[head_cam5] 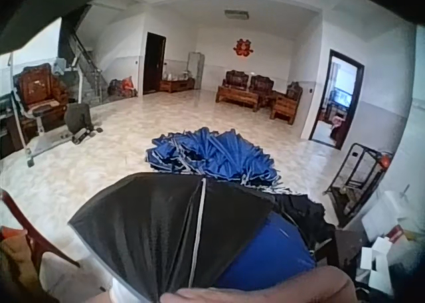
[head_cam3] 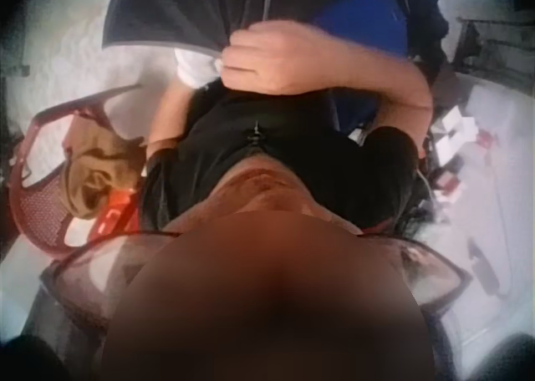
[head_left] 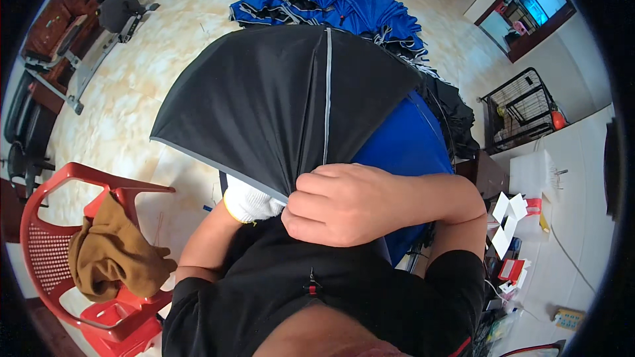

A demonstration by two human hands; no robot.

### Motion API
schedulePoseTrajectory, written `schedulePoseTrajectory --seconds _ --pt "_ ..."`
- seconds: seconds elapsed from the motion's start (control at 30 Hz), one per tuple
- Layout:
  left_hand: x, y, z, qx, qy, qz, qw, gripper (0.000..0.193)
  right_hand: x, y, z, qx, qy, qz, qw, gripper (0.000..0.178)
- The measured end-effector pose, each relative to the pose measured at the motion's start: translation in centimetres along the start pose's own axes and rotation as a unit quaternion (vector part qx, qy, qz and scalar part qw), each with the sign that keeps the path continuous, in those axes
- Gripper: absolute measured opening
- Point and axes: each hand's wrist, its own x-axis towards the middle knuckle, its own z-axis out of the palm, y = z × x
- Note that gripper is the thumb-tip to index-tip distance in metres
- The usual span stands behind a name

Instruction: Assembling umbrella canopies using a heat gun to finish edges and manual folding.

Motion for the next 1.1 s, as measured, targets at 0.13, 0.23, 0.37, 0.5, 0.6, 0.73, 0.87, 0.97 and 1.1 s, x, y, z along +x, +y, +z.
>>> schedulePoseTrajectory --seconds 0.13,0.23,0.37,0.5,0.6,0.73,0.87,0.97,1.1 --pt "-0.4 0.1 -0.5 0.011 0.003 -0.031 0.999 0.037 0.2 -1.4 0.6 -0.129 -0.016 -0.041 0.991 0.015" --pt "-0.7 0.2 -1.0 0.02 0.006 -0.054 0.998 0.037 0.5 -1.5 0.8 -0.163 -0.02 -0.063 0.984 0.016" --pt "-1.8 -0.1 -2.3 0.028 0.011 -0.073 0.997 0.037 -0.5 1.5 2.2 0.157 0.017 0.055 0.986 0.02" --pt "-7.6 -3.0 -2.3 -0.074 0.181 -0.111 0.974 0.029 -2.4 6.7 -0.3 0.087 -0.112 0.095 0.985 0.019" --pt "-19.4 -10.5 0.3 0.035 0.341 -0.326 0.881 0.035 -2.0 7.0 -1.9 0.067 -0.091 0.061 0.992 0.019" --pt "-30.5 -19.2 -3.0 0.154 0.309 -0.419 0.84 0.04 -0.7 5.5 -1.8 0.091 -0.036 0.022 0.995 0.019" --pt "-17.6 -12.6 -2.7 0.22 0.342 -0.5 0.765 0.039 0.9 3.3 0.2 0.093 -0.01 0.0 0.996 0.017" --pt "-8.0 -4.1 -3.3 0.226 0.44 -0.221 0.841 0.036 1.5 3.0 0.6 0.024 -0.028 0.025 0.999 0.013" --pt "-0.2 3.7 -4.5 -0.092 -0.16 0.226 0.956 0.045 2.3 2.3 0.4 -0.016 -0.01 0.039 0.999 0.009"
